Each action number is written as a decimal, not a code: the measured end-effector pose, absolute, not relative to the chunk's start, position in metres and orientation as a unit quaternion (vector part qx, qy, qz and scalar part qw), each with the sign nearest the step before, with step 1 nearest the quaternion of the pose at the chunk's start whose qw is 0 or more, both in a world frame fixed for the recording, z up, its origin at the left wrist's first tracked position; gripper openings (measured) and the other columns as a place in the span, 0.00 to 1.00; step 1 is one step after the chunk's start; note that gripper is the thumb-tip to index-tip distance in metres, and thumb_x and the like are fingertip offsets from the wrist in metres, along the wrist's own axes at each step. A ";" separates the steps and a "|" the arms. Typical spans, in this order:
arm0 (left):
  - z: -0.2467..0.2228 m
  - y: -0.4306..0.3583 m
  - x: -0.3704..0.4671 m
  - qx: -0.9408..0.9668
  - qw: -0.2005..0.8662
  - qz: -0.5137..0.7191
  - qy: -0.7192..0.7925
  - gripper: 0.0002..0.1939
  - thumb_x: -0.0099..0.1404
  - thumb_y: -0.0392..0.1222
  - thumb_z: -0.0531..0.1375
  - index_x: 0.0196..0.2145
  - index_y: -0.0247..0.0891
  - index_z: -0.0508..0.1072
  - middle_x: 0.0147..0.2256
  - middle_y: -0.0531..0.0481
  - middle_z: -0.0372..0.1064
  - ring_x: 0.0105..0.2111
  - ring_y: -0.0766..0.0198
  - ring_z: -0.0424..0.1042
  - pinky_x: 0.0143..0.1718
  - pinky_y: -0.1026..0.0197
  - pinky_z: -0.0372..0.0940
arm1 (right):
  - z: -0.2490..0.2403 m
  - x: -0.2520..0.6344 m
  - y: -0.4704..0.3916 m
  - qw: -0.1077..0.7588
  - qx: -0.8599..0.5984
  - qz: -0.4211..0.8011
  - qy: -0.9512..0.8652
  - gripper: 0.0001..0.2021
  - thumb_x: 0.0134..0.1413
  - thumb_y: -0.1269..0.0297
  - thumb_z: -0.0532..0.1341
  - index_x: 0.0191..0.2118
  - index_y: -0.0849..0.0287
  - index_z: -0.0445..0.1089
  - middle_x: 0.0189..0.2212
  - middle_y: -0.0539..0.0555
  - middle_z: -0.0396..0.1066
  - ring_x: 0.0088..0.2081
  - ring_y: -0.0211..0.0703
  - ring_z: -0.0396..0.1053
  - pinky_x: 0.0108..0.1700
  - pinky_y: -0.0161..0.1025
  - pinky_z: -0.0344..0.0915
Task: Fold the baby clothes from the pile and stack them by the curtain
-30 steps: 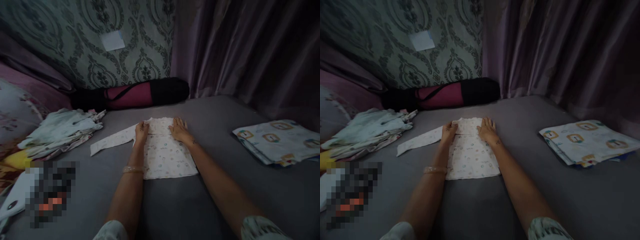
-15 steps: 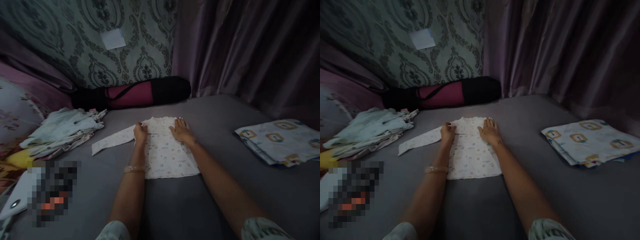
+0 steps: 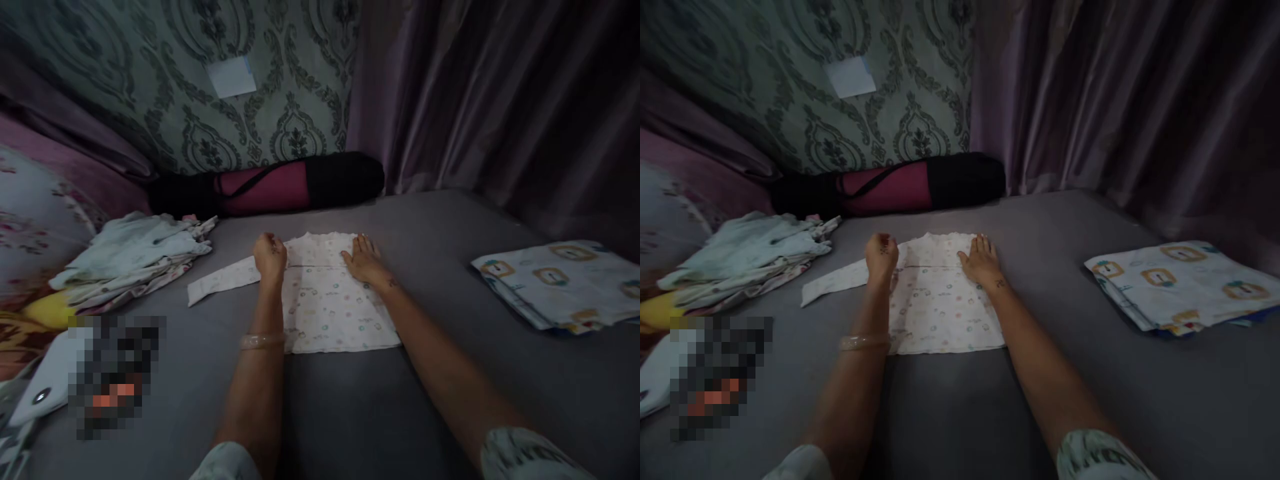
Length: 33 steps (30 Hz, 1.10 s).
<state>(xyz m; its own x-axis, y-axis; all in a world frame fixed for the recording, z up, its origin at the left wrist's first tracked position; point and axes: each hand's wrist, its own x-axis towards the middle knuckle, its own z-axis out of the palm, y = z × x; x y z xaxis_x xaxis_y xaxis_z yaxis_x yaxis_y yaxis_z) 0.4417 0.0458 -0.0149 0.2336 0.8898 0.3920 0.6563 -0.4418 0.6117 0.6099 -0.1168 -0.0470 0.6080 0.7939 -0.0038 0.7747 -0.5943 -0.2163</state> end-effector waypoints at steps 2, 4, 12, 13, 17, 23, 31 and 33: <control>-0.014 0.039 0.440 0.781 0.172 0.347 0.490 0.13 0.66 0.39 0.53 0.46 0.33 0.70 0.40 0.41 0.73 0.45 0.54 0.71 0.49 0.54 0.63 | -0.052 0.612 -0.116 0.090 -0.891 0.058 -0.440 0.37 0.65 0.49 0.37 0.68 0.77 0.42 0.70 0.66 0.35 0.69 0.55 0.32 0.68 0.50 0.34; -0.019 0.028 0.435 0.806 0.180 0.321 0.463 0.14 0.65 0.38 0.53 0.46 0.34 0.70 0.41 0.41 0.73 0.46 0.54 0.71 0.49 0.54 0.63 | -0.054 0.614 -0.116 0.088 -0.891 0.063 -0.440 0.37 0.65 0.49 0.37 0.69 0.76 0.41 0.70 0.66 0.34 0.69 0.54 0.31 0.68 0.49 0.33; -0.060 -0.011 0.395 0.883 0.161 0.246 0.366 0.18 0.63 0.35 0.54 0.51 0.35 0.67 0.51 0.38 0.68 0.56 0.52 0.64 0.59 0.49 0.57 | -0.036 0.610 -0.110 0.055 -0.898 0.097 -0.425 0.38 0.65 0.49 0.38 0.69 0.75 0.40 0.70 0.65 0.34 0.69 0.55 0.32 0.67 0.52 0.33; -0.063 -0.014 0.392 0.883 0.152 0.246 0.369 0.19 0.63 0.36 0.54 0.52 0.34 0.66 0.54 0.37 0.66 0.58 0.50 0.62 0.60 0.46 0.55 | -0.034 0.609 -0.107 0.052 -0.899 0.099 -0.424 0.38 0.64 0.48 0.38 0.69 0.75 0.40 0.70 0.65 0.34 0.69 0.55 0.32 0.67 0.53 0.31; -0.069 -0.024 0.386 0.874 0.130 0.236 0.404 0.21 0.65 0.40 0.52 0.54 0.29 0.67 0.58 0.30 0.62 0.62 0.43 0.57 0.60 0.40 0.54 | -0.037 0.603 -0.098 0.072 -0.894 0.084 -0.433 0.38 0.65 0.48 0.36 0.69 0.76 0.40 0.70 0.66 0.35 0.70 0.53 0.31 0.68 0.50 0.29; -0.068 -0.039 0.384 0.864 0.104 0.274 0.410 0.24 0.68 0.44 0.49 0.56 0.27 0.66 0.59 0.29 0.61 0.63 0.43 0.55 0.60 0.40 0.54 | -0.045 0.605 -0.099 0.072 -0.893 0.077 -0.437 0.37 0.65 0.50 0.37 0.69 0.76 0.40 0.70 0.66 0.35 0.69 0.52 0.32 0.67 0.49 0.33; -0.063 -0.047 0.386 0.859 0.084 0.264 0.430 0.23 0.68 0.42 0.49 0.56 0.25 0.67 0.59 0.29 0.61 0.63 0.44 0.55 0.62 0.43 0.53 | -0.029 0.593 -0.077 0.088 -0.865 0.040 -0.493 0.35 0.65 0.51 0.37 0.68 0.73 0.45 0.69 0.64 0.42 0.69 0.51 0.38 0.67 0.49 0.31; -0.063 -0.048 0.386 0.858 0.085 0.268 0.430 0.24 0.68 0.42 0.49 0.56 0.24 0.66 0.59 0.29 0.60 0.63 0.44 0.54 0.62 0.43 0.53 | -0.033 0.589 -0.072 0.092 -0.858 0.044 -0.504 0.35 0.65 0.51 0.38 0.68 0.74 0.45 0.69 0.64 0.42 0.69 0.50 0.38 0.68 0.47 0.32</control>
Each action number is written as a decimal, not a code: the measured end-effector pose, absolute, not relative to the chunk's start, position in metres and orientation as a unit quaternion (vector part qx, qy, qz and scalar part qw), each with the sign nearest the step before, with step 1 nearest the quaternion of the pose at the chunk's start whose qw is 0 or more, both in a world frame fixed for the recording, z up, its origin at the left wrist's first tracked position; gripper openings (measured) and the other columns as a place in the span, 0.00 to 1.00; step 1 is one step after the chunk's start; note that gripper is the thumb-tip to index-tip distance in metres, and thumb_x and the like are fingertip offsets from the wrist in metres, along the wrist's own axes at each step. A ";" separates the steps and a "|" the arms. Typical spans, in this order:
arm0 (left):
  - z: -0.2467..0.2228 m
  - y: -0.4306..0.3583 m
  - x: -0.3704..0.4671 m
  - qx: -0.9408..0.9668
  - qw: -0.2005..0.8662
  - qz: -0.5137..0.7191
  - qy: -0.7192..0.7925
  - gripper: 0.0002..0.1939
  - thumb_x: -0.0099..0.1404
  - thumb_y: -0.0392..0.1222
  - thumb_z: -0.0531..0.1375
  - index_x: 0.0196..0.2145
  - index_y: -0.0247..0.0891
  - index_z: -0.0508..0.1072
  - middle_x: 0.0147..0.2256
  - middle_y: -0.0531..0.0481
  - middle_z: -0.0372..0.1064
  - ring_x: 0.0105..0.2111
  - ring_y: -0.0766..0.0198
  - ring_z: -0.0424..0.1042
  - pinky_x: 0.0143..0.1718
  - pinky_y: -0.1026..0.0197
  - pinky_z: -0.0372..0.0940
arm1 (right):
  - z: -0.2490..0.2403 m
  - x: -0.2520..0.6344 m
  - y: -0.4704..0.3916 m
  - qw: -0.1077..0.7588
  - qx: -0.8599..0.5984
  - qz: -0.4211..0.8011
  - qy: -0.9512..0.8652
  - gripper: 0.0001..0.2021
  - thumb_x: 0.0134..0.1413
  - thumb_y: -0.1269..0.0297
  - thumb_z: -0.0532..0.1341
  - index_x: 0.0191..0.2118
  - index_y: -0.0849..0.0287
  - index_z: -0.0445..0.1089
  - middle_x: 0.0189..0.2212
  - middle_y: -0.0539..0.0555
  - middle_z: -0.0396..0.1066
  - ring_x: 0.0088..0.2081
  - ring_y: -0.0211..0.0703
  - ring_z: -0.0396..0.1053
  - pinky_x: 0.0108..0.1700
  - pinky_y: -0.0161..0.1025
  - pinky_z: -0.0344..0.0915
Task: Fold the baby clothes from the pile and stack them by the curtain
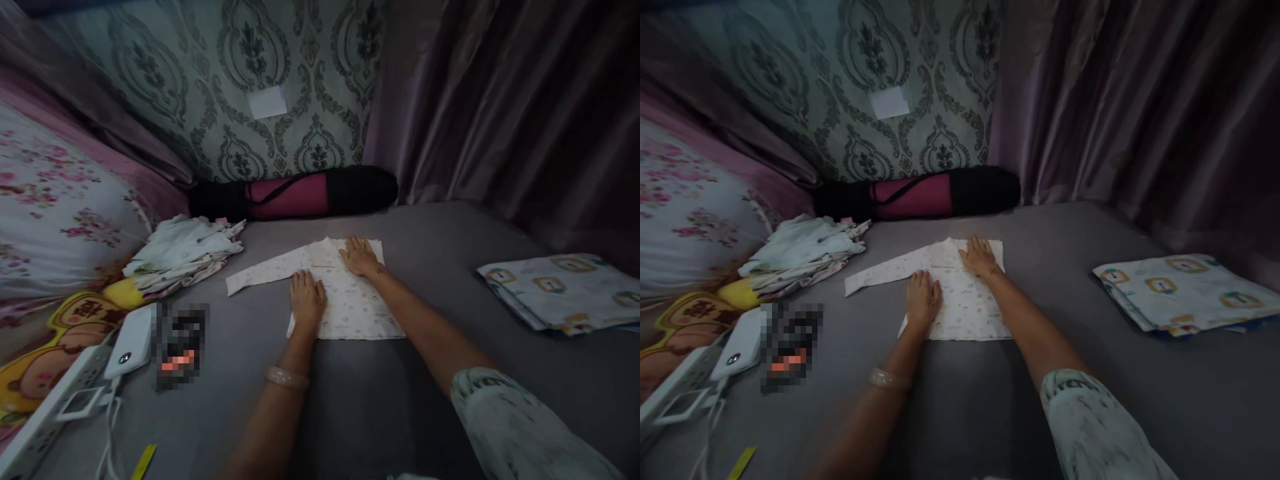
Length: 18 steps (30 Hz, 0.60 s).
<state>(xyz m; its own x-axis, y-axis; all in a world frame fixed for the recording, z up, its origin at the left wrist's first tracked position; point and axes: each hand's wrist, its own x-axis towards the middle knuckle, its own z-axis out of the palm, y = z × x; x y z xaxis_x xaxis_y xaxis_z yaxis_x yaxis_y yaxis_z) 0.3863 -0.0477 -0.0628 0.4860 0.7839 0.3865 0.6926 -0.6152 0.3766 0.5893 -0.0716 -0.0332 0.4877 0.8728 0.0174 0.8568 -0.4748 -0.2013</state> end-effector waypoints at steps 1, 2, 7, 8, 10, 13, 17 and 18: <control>-0.063 -0.048 0.386 0.856 0.085 0.270 0.432 0.24 0.68 0.42 0.49 0.56 0.24 0.66 0.59 0.28 0.60 0.64 0.44 0.54 0.62 0.43 0.53 | -0.036 0.589 -0.070 0.092 -0.859 0.047 -0.502 0.35 0.65 0.51 0.38 0.68 0.74 0.45 0.69 0.64 0.41 0.69 0.50 0.37 0.68 0.47 0.32; -0.063 -0.048 0.386 0.856 0.085 0.271 0.433 0.24 0.68 0.42 0.49 0.56 0.23 0.66 0.59 0.28 0.60 0.64 0.44 0.54 0.62 0.43 0.53 | -0.039 0.589 -0.069 0.092 -0.861 0.050 -0.498 0.35 0.65 0.52 0.37 0.68 0.74 0.44 0.69 0.64 0.40 0.69 0.51 0.37 0.67 0.48 0.33; -0.063 -0.049 0.387 0.857 0.077 0.263 0.437 0.26 0.68 0.43 0.49 0.57 0.23 0.66 0.60 0.28 0.59 0.64 0.43 0.54 0.62 0.43 0.53 | -0.043 0.595 -0.068 0.075 -0.861 0.061 -0.499 0.35 0.66 0.52 0.37 0.69 0.74 0.43 0.70 0.62 0.37 0.69 0.50 0.35 0.68 0.49 0.33; -0.062 -0.049 0.387 0.856 0.079 0.260 0.439 0.26 0.68 0.43 0.49 0.57 0.23 0.66 0.60 0.28 0.59 0.64 0.43 0.53 0.62 0.43 0.53 | -0.041 0.595 -0.066 0.068 -0.863 0.067 -0.496 0.35 0.66 0.52 0.37 0.69 0.74 0.43 0.70 0.63 0.37 0.69 0.51 0.35 0.67 0.49 0.33; -0.061 -0.049 0.388 0.853 0.086 0.255 0.446 0.26 0.68 0.43 0.49 0.57 0.24 0.66 0.61 0.29 0.58 0.64 0.43 0.53 0.62 0.42 0.52 | -0.037 0.592 -0.061 0.059 -0.867 0.075 -0.489 0.35 0.65 0.52 0.38 0.68 0.75 0.43 0.69 0.64 0.38 0.69 0.52 0.35 0.67 0.49 0.34; -0.060 -0.048 0.389 0.848 0.101 0.253 0.454 0.25 0.67 0.42 0.49 0.58 0.26 0.65 0.61 0.30 0.58 0.64 0.44 0.53 0.62 0.42 0.52 | -0.033 0.579 -0.049 0.071 -0.856 0.064 -0.508 0.35 0.65 0.52 0.38 0.68 0.75 0.43 0.69 0.65 0.39 0.69 0.51 0.36 0.67 0.48 0.32; -0.061 -0.045 0.389 0.850 0.117 0.244 0.452 0.25 0.67 0.43 0.50 0.57 0.25 0.66 0.61 0.30 0.57 0.64 0.43 0.52 0.62 0.42 0.52 | -0.038 0.563 -0.034 0.081 -0.845 0.066 -0.525 0.34 0.66 0.52 0.38 0.68 0.74 0.43 0.69 0.64 0.40 0.69 0.49 0.36 0.67 0.47 0.32; -0.061 -0.044 0.388 0.850 0.123 0.240 0.452 0.26 0.67 0.43 0.50 0.57 0.24 0.65 0.61 0.29 0.57 0.64 0.43 0.52 0.62 0.42 0.52 | -0.039 0.561 -0.033 0.080 -0.847 0.070 -0.521 0.34 0.66 0.52 0.38 0.68 0.74 0.43 0.69 0.64 0.40 0.69 0.49 0.36 0.67 0.48 0.32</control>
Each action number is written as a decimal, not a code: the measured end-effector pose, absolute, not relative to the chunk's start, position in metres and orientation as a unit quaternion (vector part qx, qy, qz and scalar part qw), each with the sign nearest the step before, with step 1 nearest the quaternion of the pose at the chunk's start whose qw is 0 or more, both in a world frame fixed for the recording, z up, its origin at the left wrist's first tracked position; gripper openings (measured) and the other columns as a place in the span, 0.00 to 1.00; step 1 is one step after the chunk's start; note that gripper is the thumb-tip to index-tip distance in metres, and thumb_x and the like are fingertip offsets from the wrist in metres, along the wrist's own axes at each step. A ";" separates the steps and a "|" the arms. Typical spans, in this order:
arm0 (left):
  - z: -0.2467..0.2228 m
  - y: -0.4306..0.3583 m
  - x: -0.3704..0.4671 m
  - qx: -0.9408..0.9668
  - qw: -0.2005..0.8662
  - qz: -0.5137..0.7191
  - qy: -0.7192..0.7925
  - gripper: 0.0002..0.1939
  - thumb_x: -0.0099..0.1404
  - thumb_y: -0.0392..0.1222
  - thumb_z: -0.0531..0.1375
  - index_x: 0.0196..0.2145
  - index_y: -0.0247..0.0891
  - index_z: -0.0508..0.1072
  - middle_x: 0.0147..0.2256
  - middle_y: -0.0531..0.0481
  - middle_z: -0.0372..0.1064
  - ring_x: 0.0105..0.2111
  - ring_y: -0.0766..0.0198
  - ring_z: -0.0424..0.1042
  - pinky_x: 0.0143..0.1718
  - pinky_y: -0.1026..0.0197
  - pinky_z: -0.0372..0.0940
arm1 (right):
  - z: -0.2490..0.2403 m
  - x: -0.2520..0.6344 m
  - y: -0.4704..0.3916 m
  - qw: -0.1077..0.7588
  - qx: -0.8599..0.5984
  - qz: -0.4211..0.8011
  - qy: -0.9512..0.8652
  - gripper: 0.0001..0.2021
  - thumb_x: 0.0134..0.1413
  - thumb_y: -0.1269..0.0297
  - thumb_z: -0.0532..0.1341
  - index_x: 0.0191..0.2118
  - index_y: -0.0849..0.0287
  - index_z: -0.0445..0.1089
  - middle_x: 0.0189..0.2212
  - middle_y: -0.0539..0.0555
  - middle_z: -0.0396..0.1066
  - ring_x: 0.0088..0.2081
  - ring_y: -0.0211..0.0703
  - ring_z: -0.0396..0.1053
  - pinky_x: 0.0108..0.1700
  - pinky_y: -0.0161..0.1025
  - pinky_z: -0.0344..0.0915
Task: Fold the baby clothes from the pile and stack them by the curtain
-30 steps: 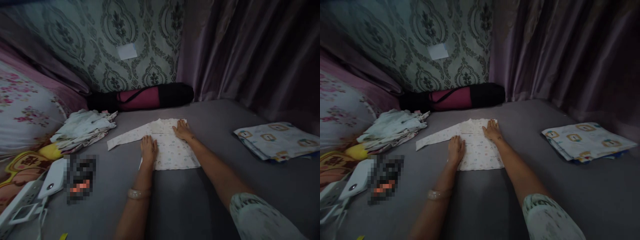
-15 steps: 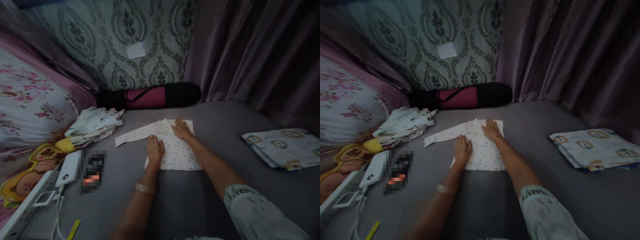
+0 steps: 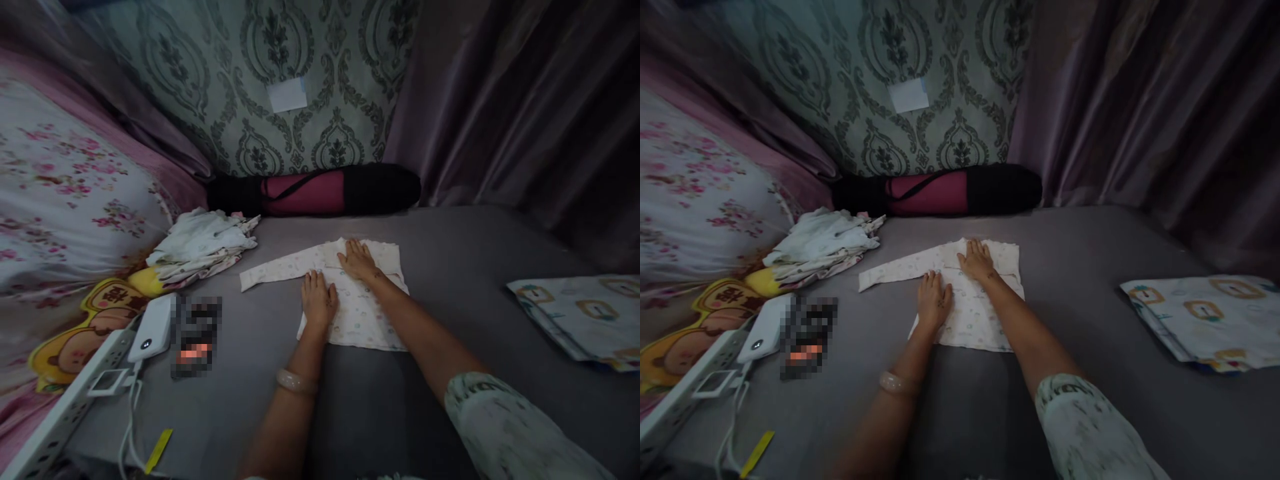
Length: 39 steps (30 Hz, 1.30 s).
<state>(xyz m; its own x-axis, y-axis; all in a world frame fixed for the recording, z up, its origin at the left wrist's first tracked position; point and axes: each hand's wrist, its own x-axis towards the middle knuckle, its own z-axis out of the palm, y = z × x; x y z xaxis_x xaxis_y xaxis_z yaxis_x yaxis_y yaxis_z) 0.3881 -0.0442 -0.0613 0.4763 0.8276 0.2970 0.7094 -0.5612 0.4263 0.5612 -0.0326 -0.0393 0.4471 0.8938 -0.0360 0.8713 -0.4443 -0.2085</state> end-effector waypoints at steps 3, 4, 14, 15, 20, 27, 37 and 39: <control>-0.063 -0.042 0.386 0.850 0.139 0.238 0.449 0.26 0.65 0.43 0.53 0.57 0.25 0.65 0.62 0.29 0.56 0.64 0.43 0.52 0.62 0.42 0.52 | -0.042 0.563 -0.031 0.080 -0.847 0.076 -0.519 0.35 0.66 0.52 0.39 0.68 0.74 0.43 0.69 0.64 0.39 0.69 0.50 0.35 0.67 0.48 0.31; -0.063 -0.041 0.386 0.849 0.144 0.241 0.448 0.26 0.65 0.43 0.53 0.57 0.25 0.65 0.62 0.29 0.56 0.64 0.43 0.52 0.62 0.42 0.52 | -0.041 0.564 -0.032 0.080 -0.847 0.081 -0.520 0.35 0.66 0.51 0.39 0.68 0.74 0.43 0.69 0.64 0.40 0.69 0.50 0.35 0.67 0.48 0.32; -0.073 -0.035 0.386 0.829 0.179 0.292 0.442 0.22 0.62 0.40 0.54 0.54 0.33 0.66 0.60 0.34 0.61 0.63 0.47 0.55 0.61 0.40 0.54 | -0.035 0.537 -0.006 0.124 -0.833 0.054 -0.537 0.33 0.65 0.53 0.39 0.68 0.74 0.45 0.69 0.65 0.42 0.69 0.51 0.36 0.67 0.48 0.32; -0.072 -0.034 0.385 0.827 0.183 0.293 0.443 0.22 0.62 0.40 0.54 0.54 0.34 0.67 0.59 0.34 0.62 0.63 0.47 0.55 0.61 0.41 0.54 | -0.037 0.535 -0.003 0.119 -0.837 0.060 -0.530 0.34 0.65 0.53 0.39 0.68 0.74 0.45 0.69 0.65 0.42 0.69 0.52 0.37 0.67 0.48 0.33; -0.063 -0.030 0.384 0.819 0.208 0.288 0.451 0.19 0.62 0.39 0.55 0.51 0.31 0.69 0.55 0.32 0.65 0.60 0.48 0.60 0.61 0.46 0.55 | -0.047 0.534 0.003 0.115 -0.845 0.064 -0.518 0.35 0.65 0.52 0.39 0.68 0.75 0.44 0.69 0.65 0.39 0.69 0.52 0.34 0.67 0.49 0.30; -0.050 -0.013 0.383 0.741 0.321 0.320 0.495 0.16 0.61 0.39 0.52 0.44 0.34 0.73 0.40 0.41 0.75 0.41 0.54 0.74 0.47 0.51 0.67 | -0.034 0.525 0.010 0.125 -0.834 0.058 -0.534 0.32 0.65 0.55 0.42 0.68 0.74 0.45 0.69 0.64 0.39 0.69 0.53 0.34 0.67 0.51 0.30; -0.057 0.023 0.361 0.546 0.434 0.466 0.544 0.14 0.57 0.41 0.55 0.40 0.35 0.69 0.35 0.47 0.70 0.36 0.62 0.71 0.43 0.57 0.66 | -0.051 0.502 0.019 0.164 -0.811 0.052 -0.559 0.32 0.66 0.55 0.42 0.67 0.75 0.49 0.68 0.65 0.45 0.68 0.53 0.38 0.67 0.49 0.32; -0.056 0.028 0.355 0.488 0.463 0.489 0.556 0.16 0.55 0.41 0.56 0.42 0.34 0.68 0.34 0.50 0.66 0.34 0.64 0.69 0.41 0.58 0.66 | -0.049 0.504 0.020 0.168 -0.809 0.059 -0.561 0.32 0.66 0.54 0.42 0.67 0.74 0.49 0.68 0.65 0.46 0.68 0.53 0.39 0.67 0.50 0.33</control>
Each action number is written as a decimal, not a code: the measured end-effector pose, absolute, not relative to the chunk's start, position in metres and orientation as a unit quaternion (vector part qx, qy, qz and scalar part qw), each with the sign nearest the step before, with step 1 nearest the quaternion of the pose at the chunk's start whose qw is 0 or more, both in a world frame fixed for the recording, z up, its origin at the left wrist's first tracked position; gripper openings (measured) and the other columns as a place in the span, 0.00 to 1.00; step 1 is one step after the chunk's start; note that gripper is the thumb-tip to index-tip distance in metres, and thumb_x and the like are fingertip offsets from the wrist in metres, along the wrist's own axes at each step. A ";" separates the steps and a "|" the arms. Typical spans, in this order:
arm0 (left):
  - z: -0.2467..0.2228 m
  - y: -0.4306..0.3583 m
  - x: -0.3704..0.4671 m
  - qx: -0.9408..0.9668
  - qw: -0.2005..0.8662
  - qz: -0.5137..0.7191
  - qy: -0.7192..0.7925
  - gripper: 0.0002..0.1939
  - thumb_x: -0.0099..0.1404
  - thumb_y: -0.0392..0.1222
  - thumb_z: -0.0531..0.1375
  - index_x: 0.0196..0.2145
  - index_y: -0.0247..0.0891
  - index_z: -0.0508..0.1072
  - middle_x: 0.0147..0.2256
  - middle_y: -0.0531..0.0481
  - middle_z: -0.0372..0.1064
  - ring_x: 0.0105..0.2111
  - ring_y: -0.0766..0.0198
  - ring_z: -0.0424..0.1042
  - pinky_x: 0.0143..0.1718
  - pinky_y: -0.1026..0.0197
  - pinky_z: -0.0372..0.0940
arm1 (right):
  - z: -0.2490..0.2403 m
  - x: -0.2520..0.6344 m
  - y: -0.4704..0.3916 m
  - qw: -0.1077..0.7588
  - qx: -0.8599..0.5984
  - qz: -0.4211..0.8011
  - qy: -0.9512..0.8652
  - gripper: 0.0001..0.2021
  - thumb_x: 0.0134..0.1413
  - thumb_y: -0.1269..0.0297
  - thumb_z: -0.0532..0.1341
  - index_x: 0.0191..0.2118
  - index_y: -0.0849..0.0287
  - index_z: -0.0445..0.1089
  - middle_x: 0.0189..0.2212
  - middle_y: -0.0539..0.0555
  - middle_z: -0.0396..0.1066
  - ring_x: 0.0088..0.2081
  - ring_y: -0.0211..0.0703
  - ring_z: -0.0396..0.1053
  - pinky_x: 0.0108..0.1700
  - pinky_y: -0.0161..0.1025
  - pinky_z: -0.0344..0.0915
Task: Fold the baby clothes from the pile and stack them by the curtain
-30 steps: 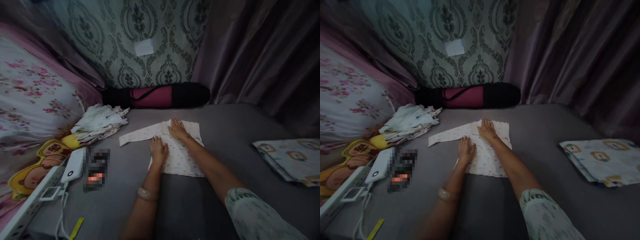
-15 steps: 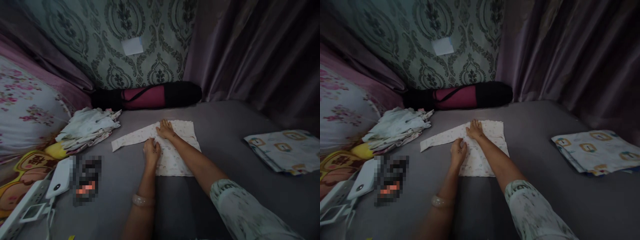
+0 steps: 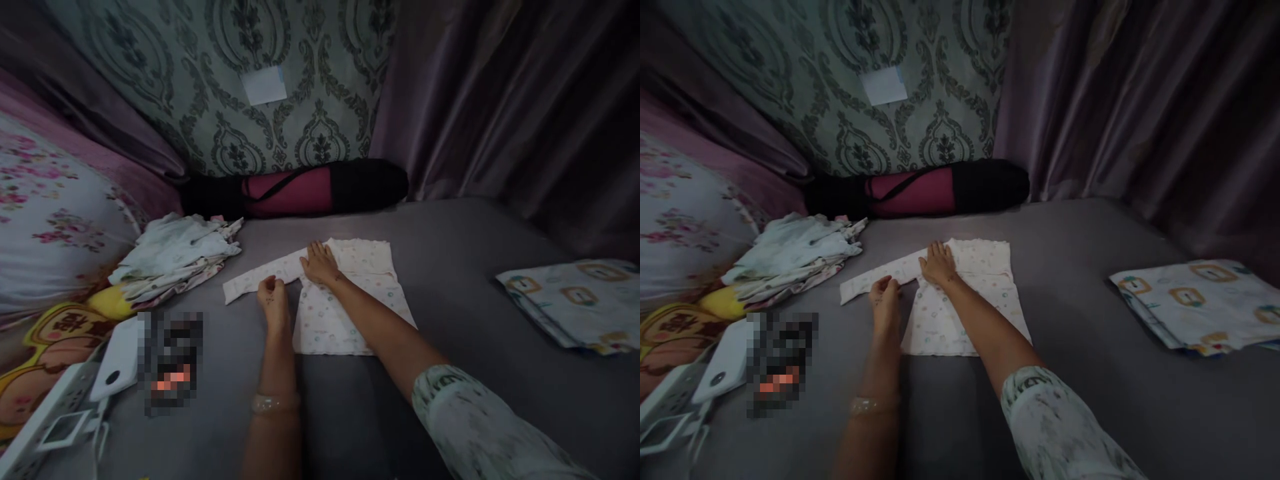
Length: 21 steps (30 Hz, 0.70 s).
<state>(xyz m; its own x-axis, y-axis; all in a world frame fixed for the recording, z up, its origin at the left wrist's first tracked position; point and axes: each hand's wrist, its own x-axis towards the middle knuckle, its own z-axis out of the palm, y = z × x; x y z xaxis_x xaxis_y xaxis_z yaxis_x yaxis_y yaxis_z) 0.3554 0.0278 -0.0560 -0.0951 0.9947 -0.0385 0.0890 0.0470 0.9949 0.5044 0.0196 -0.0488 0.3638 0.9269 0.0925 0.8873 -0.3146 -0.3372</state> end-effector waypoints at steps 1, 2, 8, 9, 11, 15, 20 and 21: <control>-0.055 0.030 0.353 0.460 0.471 0.497 0.565 0.16 0.54 0.40 0.57 0.42 0.35 0.67 0.33 0.52 0.64 0.32 0.66 0.68 0.39 0.59 0.66 | -0.047 0.507 0.019 0.170 -0.806 0.067 -0.562 0.32 0.66 0.54 0.42 0.67 0.74 0.49 0.67 0.64 0.47 0.68 0.53 0.40 0.67 0.49 0.34; -0.054 0.033 0.350 0.436 0.476 0.506 0.572 0.17 0.53 0.39 0.57 0.42 0.35 0.66 0.32 0.53 0.63 0.31 0.67 0.67 0.38 0.60 0.65 | -0.045 0.509 0.017 0.175 -0.804 0.072 -0.564 0.32 0.67 0.54 0.41 0.67 0.73 0.50 0.67 0.64 0.47 0.68 0.53 0.40 0.67 0.49 0.35; -0.046 0.047 0.337 0.321 0.480 0.570 0.585 0.16 0.50 0.36 0.58 0.39 0.39 0.64 0.31 0.56 0.60 0.27 0.71 0.65 0.33 0.64 0.65 | -0.040 0.524 0.000 0.182 -0.825 0.033 -0.534 0.30 0.66 0.57 0.43 0.67 0.73 0.50 0.68 0.65 0.45 0.69 0.52 0.38 0.67 0.50 0.32; -0.044 0.048 0.336 0.313 0.480 0.575 0.585 0.16 0.50 0.36 0.58 0.39 0.39 0.63 0.31 0.56 0.60 0.27 0.71 0.65 0.32 0.65 0.65 | -0.042 0.525 -0.002 0.176 -0.829 0.036 -0.529 0.31 0.66 0.57 0.43 0.67 0.74 0.49 0.68 0.65 0.45 0.69 0.52 0.38 0.67 0.50 0.32; -0.042 0.050 0.331 0.305 0.473 0.575 0.594 0.17 0.49 0.35 0.58 0.39 0.38 0.62 0.31 0.56 0.60 0.26 0.71 0.64 0.30 0.65 0.64 | -0.047 0.525 -0.003 0.168 -0.834 0.041 -0.523 0.31 0.66 0.56 0.42 0.67 0.75 0.49 0.68 0.65 0.45 0.68 0.52 0.39 0.67 0.51 0.32; -0.039 0.053 0.323 0.291 0.461 0.576 0.609 0.16 0.50 0.36 0.58 0.38 0.38 0.61 0.31 0.55 0.60 0.26 0.71 0.64 0.28 0.67 0.63 | -0.052 0.523 0.001 0.166 -0.835 0.042 -0.523 0.32 0.66 0.56 0.42 0.67 0.74 0.48 0.68 0.64 0.43 0.69 0.52 0.38 0.67 0.51 0.31; -0.036 0.057 0.319 0.283 0.497 0.577 0.584 0.12 0.50 0.35 0.56 0.34 0.38 0.61 0.29 0.56 0.61 0.26 0.70 0.67 0.27 0.67 0.64 | -0.038 0.534 -0.006 0.183 -0.820 0.096 -0.533 0.32 0.67 0.53 0.39 0.68 0.71 0.46 0.69 0.63 0.42 0.69 0.50 0.38 0.67 0.50 0.34; -0.035 0.057 0.320 0.275 0.510 0.576 0.576 0.11 0.49 0.34 0.56 0.33 0.38 0.61 0.29 0.56 0.60 0.26 0.70 0.68 0.27 0.67 0.65 | -0.036 0.538 -0.010 0.191 -0.821 0.096 -0.530 0.32 0.67 0.53 0.38 0.68 0.70 0.45 0.69 0.63 0.42 0.69 0.50 0.38 0.67 0.50 0.34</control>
<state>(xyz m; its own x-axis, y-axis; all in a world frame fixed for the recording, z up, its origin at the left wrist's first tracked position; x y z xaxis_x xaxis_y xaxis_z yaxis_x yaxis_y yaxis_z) 0.3198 0.0569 -0.0348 -0.3286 0.9048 -0.2707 -0.2711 0.1842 0.9448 0.5382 -0.0099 -0.0357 0.4205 0.9061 0.0454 0.8332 -0.3659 -0.4146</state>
